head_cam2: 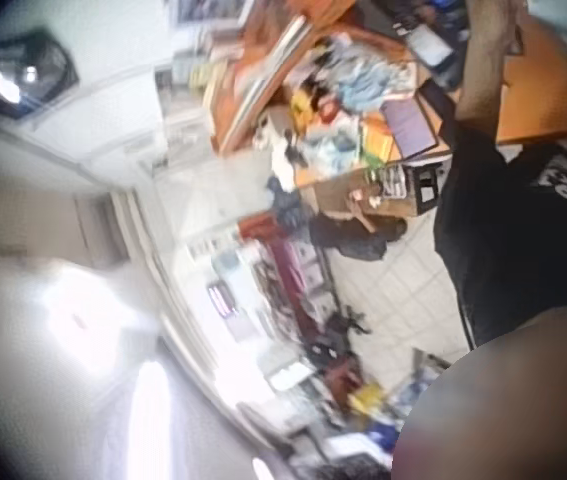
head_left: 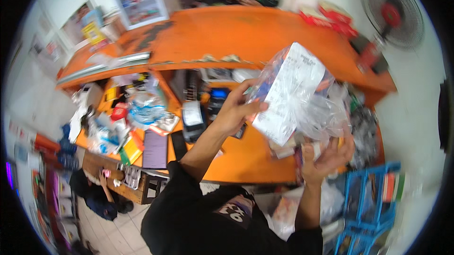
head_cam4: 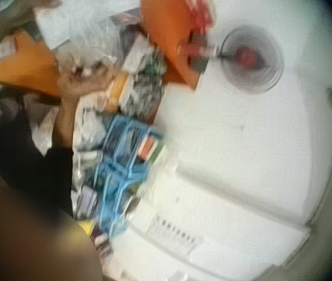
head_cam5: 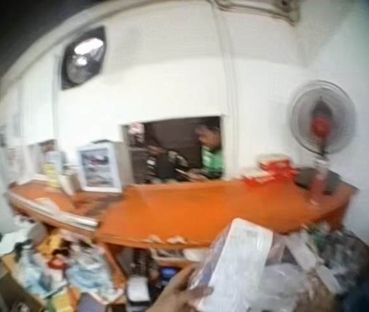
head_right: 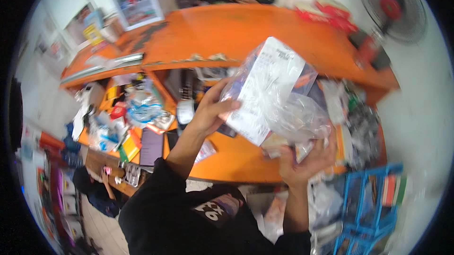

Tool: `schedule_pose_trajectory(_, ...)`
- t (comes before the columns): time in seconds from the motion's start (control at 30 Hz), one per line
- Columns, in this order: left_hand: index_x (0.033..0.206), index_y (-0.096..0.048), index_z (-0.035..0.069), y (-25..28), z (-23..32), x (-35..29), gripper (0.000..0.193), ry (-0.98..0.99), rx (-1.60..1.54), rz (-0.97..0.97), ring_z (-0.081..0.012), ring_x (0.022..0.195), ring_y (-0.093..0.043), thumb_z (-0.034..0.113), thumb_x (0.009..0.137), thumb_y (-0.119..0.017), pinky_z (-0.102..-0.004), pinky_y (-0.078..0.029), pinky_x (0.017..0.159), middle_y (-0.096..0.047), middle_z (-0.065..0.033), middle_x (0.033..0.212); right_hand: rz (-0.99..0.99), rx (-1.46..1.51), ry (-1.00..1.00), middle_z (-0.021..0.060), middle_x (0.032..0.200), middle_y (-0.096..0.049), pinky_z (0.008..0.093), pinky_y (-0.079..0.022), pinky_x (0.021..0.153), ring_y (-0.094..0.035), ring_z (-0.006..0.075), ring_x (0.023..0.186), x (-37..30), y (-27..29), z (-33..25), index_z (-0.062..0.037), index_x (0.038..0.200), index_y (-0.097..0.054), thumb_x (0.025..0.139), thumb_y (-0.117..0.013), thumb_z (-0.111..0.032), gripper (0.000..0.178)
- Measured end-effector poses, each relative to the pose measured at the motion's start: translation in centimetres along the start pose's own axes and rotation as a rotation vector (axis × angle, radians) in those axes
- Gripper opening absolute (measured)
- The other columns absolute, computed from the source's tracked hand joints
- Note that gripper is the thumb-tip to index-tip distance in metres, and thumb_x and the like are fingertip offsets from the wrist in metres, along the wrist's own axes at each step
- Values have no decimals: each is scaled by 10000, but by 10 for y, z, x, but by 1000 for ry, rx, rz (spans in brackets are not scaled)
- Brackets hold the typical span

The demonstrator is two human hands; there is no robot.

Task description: The person packs food items into plastic bags and boxes at a cluttered counter. They handle multiple packaged items, place them into bags, and arrange them on the counter while another person works nearby.

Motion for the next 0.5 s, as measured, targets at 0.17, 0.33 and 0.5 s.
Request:
schedule_pose_trajectory(0.17, 1357, -466, 41, 105, 93, 64, 591, -57, 340, 214, -263, 1115, -611, 231, 867, -737, -427, -530, 887, -572, -164, 1250, -60, 177, -510, 161, 1451, -390, 330, -465, 882, -631, 228, 1000, -27, -40, 49, 14, 1420, -294, 871, -703, -54, 688)
schedule_pose_trajectory(0.33, 1468, -411, 114, 107, 139, 98, 909, -405, 1755, 638, -463, 1302, -419, 610, 771, -718, -589, -343, 1075, -441, -262, 1410, -108, 80, -583, 129, 1393, -429, 299, -511, 848, -615, 191, 961, -54, -9, 91, 2, 1365, -422, 884, -697, -47, 557)
schedule_pose_trajectory(0.5, 1435, -460, 227, 177, 102, 179, 660, 63, 2078, 549, -454, 1361, -384, 507, 855, -601, -718, -263, 1072, -453, -155, 1459, -200, -1, -589, 130, 1354, -458, 270, -525, 795, -611, 175, 940, -59, 0, 105, -8, 1301, -508, 895, -683, -30, 442)
Point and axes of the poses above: each hand's wrist, its own x-axis towards the middle knuckle, its own y-axis out of the back of the hand, z = x × y, the point moved 10 cm from there along x, towards the middle knuckle
